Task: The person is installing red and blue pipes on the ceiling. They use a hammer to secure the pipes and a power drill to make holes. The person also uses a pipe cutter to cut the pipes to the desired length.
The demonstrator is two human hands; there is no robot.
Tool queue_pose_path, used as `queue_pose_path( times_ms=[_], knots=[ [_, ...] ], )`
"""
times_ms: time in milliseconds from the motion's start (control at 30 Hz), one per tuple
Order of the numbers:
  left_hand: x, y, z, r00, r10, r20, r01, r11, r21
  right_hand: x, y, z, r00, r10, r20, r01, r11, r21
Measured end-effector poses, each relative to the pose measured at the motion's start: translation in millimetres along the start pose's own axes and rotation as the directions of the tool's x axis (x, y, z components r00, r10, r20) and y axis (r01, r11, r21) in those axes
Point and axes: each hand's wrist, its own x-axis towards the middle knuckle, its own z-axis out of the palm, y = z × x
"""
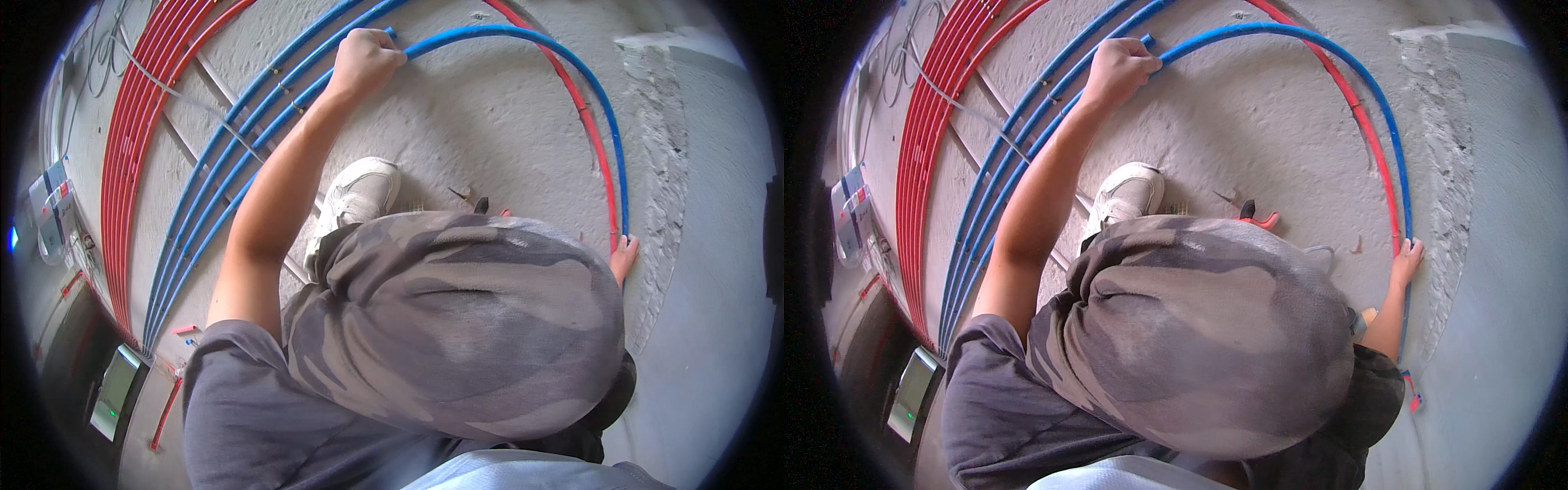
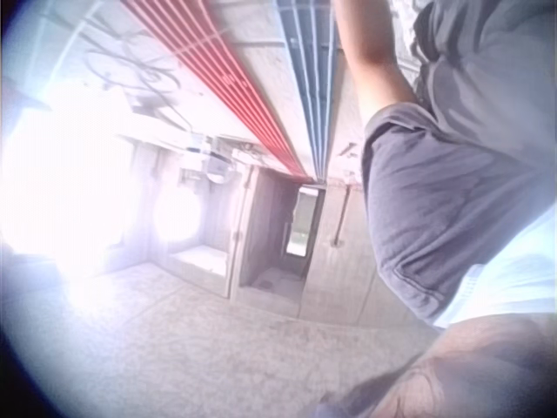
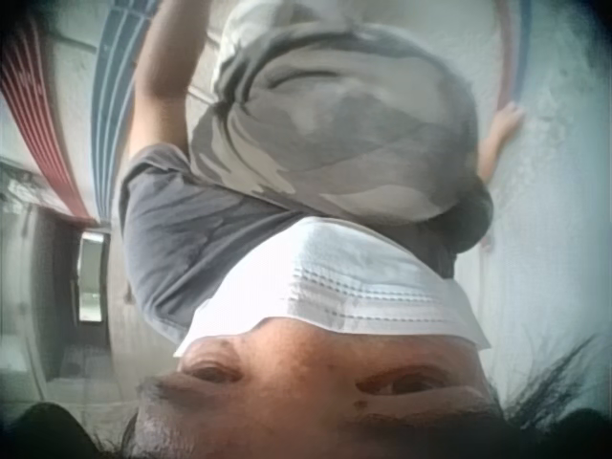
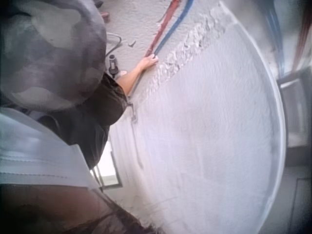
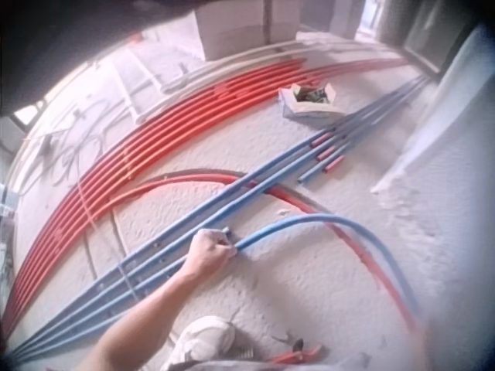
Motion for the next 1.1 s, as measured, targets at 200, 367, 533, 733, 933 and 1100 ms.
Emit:
queue_pose_path(
  times_ms=[200, 367, 533, 733, 933, 1100],
  knots=[
    [3, 4, 7, 0.998, -0.028, -0.059, 0.027, 0.999, -0.025, 0, 4, 4, 0.999, 0.005, -0.032, -0.005, 1.000, -0.002],
    [6, -11, 0, 0.997, -0.076, -0.027, 0.074, 0.995, -0.067, -1, -3, 3, 1.000, -0.016, 0.026, 0.014, 0.997, 0.077],
    [4, -5, -3, 1.000, 0.022, 0.014, -0.020, 0.994, -0.111, -10, -23, -5, 0.999, 0.036, -0.010, -0.034, 0.986, 0.161],
    [-2, 11, -2, 0.998, -0.042, 0.040, 0.050, 0.971, -0.234, -23, -49, -5, 0.976, 0.062, -0.210, -0.059, 0.998, 0.020],
    [-5, -2, -1, 0.996, -0.085, -0.032, 0.073, 0.963, -0.260, -28, -59, -4, 0.955, 0.114, -0.274, -0.100, 0.993, 0.063],
    [-16, -10, 4, 0.987, -0.062, -0.148, 0.025, 0.971, -0.240, -27, -61, -10, 0.952, 0.095, -0.292, -0.071, 0.993, 0.090]
  ],
)
